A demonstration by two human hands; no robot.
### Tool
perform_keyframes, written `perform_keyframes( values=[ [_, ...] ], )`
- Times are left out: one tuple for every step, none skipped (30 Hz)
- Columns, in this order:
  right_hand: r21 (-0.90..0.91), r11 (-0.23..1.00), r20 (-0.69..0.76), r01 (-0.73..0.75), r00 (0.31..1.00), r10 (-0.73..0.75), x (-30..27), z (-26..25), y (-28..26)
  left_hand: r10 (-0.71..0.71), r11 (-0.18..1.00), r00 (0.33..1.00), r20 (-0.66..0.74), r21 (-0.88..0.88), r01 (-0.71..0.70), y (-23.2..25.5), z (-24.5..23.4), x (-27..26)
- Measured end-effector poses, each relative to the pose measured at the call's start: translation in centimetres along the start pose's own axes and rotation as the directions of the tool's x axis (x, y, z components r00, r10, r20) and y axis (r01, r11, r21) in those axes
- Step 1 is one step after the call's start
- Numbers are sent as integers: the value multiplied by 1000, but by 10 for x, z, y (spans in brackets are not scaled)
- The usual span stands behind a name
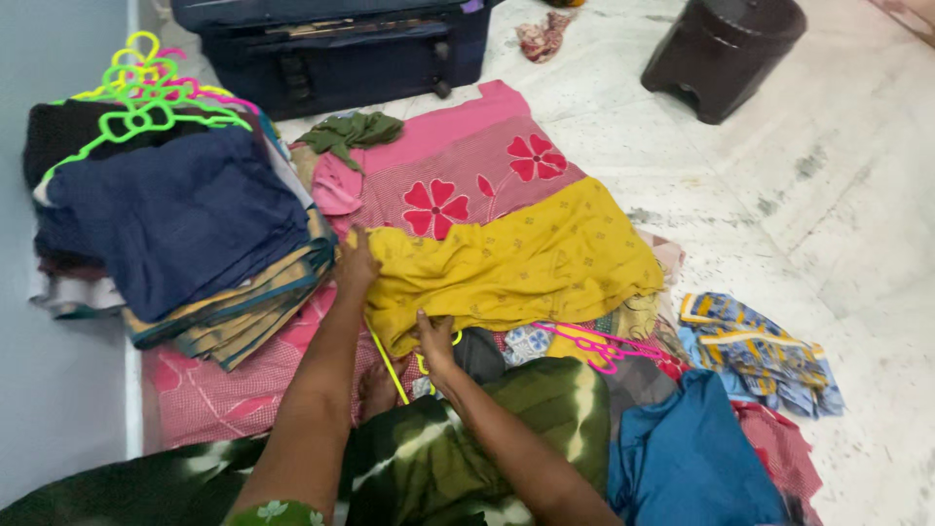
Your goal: The person sits on the floor and places various garments onto colorful plastic hangers. They handle shirts, pants, and other clothing items one at a time, then stack the hung items on a pile beside them.
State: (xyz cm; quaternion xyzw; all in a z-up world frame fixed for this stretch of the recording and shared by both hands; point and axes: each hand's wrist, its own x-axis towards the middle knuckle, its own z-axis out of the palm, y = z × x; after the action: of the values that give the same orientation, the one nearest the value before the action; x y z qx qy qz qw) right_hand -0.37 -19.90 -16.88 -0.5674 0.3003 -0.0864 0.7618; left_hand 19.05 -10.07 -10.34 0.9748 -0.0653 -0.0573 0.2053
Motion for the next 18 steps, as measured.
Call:
perform_keyframes(
  values=[
    [3, 1000, -43, -15, 999, 15, 0, -3, -1, 33, 997, 999, 18, 65, -35, -2, -7, 1],
    [37, 997, -74, -60, 995, 63, 2, -5, -2, 60, 989, 998, 35, 131, -64, -1, -14, -2],
    [73, 992, -104, -104, 988, 111, 6, -8, -3, 121, 992, 990, -67, 54, -117, 1, -17, -10],
    [109, 983, -121, -145, 980, 158, 12, -8, -6, 165, 985, 970, -179, -17, -171, -5, -29, -14],
    [127, 986, -131, -110, 983, 127, 19, -7, -6, 215, 973, 953, -215, -31, -227, -9, -46, -14],
    [136, 987, -138, -84, 985, 103, 22, -9, -2, 252, 961, 935, -249, -47, -272, -16, -64, -19],
    [145, 988, -144, -57, 986, 78, 24, -10, 2, 256, 964, 920, -295, 5, -267, -22, -90, -26],
    [175, 983, -62, -60, 996, 72, 27, -10, 4, 253, 967, 906, -338, 57, -249, -33, -117, -34],
    [206, 976, 20, -65, 998, 62, 32, -10, 3, 212, 977, 896, -391, 52, -209, -45, -144, -34],
    [233, 970, 111, -77, 992, 52, 32, -9, 7, 163, 986, 881, -445, 44, -160, -57, -165, -34],
    [180, 981, 164, -76, 985, 46, 30, -8, 12, 105, 993, 887, -451, 6, -115, -71, -179, -36],
    [129, 989, 220, -67, 975, 38, 31, -7, 11, 48, 997, 887, -460, -31, -70, -86, -193, -35],
    [78, 995, 276, -55, 961, 31, 31, -6, 8, 45, 996, 863, -504, -42, -76, -100, -198, -35],
    [29, 995, 304, -92, 950, 78, 32, -4, 6, 50, 995, 833, -550, -47, -91, -115, -204, -31],
    [-21, 992, 328, -126, 936, 126, 30, -3, 4, 55, 993, 802, -595, -51, -107, -130, -208, -28],
    [-71, 984, 344, -164, 922, 178, 24, -7, 5, 9, 996, 836, -549, -73, -58, -141, -206, -29],
    [-152, 986, 309, -71, 944, 115, 19, -9, 4, -39, 996, 866, -499, -92, -8, -151, -204, -31],
    [-232, 972, 281, 22, 959, 45, 16, -9, 2, -87, 993, 888, -451, -107, 43, -160, -204, -33]
  ],
)
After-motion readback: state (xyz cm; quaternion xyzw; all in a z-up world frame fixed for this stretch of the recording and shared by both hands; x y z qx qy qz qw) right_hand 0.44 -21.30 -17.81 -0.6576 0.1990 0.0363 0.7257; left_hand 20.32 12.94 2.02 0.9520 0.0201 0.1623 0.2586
